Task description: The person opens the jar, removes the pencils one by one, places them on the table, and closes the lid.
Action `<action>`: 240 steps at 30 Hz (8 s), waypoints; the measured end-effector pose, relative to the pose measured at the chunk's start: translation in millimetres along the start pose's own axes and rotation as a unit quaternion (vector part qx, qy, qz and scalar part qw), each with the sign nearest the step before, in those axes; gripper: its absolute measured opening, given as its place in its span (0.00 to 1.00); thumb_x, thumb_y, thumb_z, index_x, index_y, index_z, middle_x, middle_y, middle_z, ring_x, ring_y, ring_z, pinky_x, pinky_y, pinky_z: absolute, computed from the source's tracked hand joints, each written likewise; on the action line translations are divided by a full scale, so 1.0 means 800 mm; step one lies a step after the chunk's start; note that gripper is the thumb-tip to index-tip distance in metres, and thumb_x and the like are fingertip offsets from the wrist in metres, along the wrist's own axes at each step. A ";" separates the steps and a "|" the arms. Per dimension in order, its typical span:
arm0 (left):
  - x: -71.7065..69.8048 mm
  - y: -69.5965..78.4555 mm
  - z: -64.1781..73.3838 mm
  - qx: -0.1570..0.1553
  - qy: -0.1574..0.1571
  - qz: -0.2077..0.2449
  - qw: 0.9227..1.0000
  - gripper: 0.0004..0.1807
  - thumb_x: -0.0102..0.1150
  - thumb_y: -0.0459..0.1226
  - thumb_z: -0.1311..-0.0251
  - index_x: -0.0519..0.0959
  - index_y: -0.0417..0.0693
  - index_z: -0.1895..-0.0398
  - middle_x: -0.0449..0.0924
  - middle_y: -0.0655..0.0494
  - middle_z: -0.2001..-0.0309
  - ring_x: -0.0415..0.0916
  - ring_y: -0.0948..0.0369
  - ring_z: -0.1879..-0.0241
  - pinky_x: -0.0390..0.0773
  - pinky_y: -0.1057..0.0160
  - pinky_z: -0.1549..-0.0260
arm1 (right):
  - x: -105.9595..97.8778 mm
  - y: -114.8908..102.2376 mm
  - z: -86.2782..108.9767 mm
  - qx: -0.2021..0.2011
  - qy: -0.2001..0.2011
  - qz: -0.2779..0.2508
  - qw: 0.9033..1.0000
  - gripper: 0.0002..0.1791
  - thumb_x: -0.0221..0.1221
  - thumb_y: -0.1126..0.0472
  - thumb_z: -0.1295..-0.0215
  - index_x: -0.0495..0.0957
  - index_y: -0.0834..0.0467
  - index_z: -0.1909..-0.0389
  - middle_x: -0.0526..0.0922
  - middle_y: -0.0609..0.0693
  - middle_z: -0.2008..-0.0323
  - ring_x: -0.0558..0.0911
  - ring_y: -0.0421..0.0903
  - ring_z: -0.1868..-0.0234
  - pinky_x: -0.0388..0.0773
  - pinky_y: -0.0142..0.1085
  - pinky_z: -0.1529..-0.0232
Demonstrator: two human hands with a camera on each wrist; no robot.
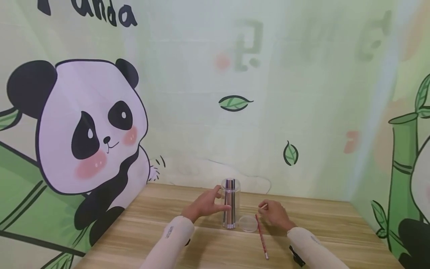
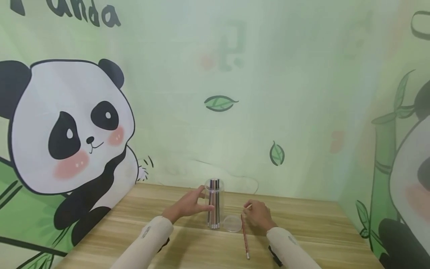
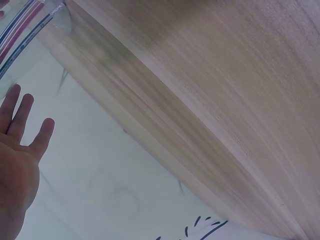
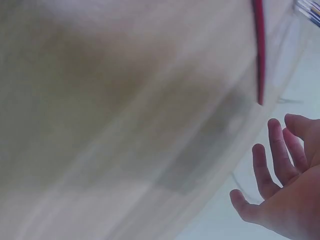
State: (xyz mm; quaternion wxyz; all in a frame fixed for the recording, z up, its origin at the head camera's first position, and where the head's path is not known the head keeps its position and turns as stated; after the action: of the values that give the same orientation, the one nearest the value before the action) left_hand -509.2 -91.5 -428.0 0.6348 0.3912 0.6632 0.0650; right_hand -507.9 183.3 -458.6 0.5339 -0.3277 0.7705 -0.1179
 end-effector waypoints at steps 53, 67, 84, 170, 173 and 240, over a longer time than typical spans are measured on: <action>-0.019 0.014 -0.006 0.080 0.035 -0.022 0.996 0.51 0.67 0.61 0.37 0.50 0.66 0.16 0.79 0.40 0.36 0.77 0.43 0.36 0.76 0.38 0.41 | -0.040 -0.168 -0.085 -0.125 0.000 0.019 0.992 0.05 0.73 0.61 0.38 0.90 0.56 0.62 0.91 0.51 0.59 0.86 0.55 0.50 0.80 0.53 0.45; -0.016 0.012 -0.010 0.083 0.040 -0.019 0.996 0.50 0.68 0.60 0.37 0.52 0.70 0.17 0.81 0.42 0.37 0.78 0.46 0.37 0.75 0.40 0.39 | -0.028 -0.172 -0.082 -0.114 -0.032 -0.033 0.992 0.04 0.69 0.64 0.33 0.86 0.57 0.60 0.91 0.57 0.56 0.91 0.51 0.59 0.86 0.46 0.59; -0.016 0.009 -0.010 0.078 0.036 -0.033 0.996 0.51 0.66 0.64 0.38 0.51 0.69 0.17 0.81 0.42 0.37 0.79 0.45 0.37 0.76 0.41 0.39 | -0.038 -0.177 -0.077 -0.134 -0.009 -0.031 0.990 0.04 0.68 0.65 0.32 0.85 0.59 0.59 0.91 0.58 0.57 0.91 0.55 0.58 0.86 0.51 0.56; -0.019 0.015 -0.003 0.064 0.025 -0.020 0.997 0.51 0.67 0.61 0.37 0.50 0.67 0.16 0.82 0.39 0.38 0.77 0.37 0.38 0.73 0.34 0.40 | -0.214 -0.199 -0.116 -0.118 0.133 -0.059 0.982 0.09 0.67 0.63 0.30 0.83 0.63 0.53 0.91 0.59 0.58 0.89 0.56 0.54 0.76 0.41 0.60; -0.020 0.017 -0.003 0.064 0.026 -0.023 0.997 0.51 0.67 0.61 0.37 0.51 0.66 0.16 0.81 0.39 0.38 0.77 0.37 0.38 0.73 0.35 0.39 | -0.218 -0.197 -0.116 -0.110 0.137 -0.053 0.983 0.09 0.67 0.62 0.30 0.84 0.62 0.53 0.91 0.59 0.58 0.89 0.56 0.53 0.77 0.41 0.60; -0.013 0.016 -0.008 0.064 0.023 -0.031 0.997 0.52 0.66 0.63 0.38 0.48 0.73 0.17 0.82 0.45 0.38 0.77 0.39 0.37 0.72 0.38 0.37 | -0.021 0.032 -0.019 0.038 -0.013 -0.052 0.998 0.10 0.66 0.67 0.39 0.87 0.68 0.59 0.90 0.57 0.64 0.88 0.48 0.67 0.81 0.37 0.66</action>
State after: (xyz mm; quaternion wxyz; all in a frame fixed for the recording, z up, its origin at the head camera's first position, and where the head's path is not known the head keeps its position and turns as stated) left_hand -510.6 -86.1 -410.9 0.5948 0.4083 0.6923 0.0115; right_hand -527.5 211.2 -453.8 0.5493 -0.3485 0.7401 -0.1704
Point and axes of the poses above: each hand's wrist, its own z-axis away from the middle knuckle, its own x-axis out of the palm, y = z × x, the point moved 5 cm from there along -z, towards the middle knuckle
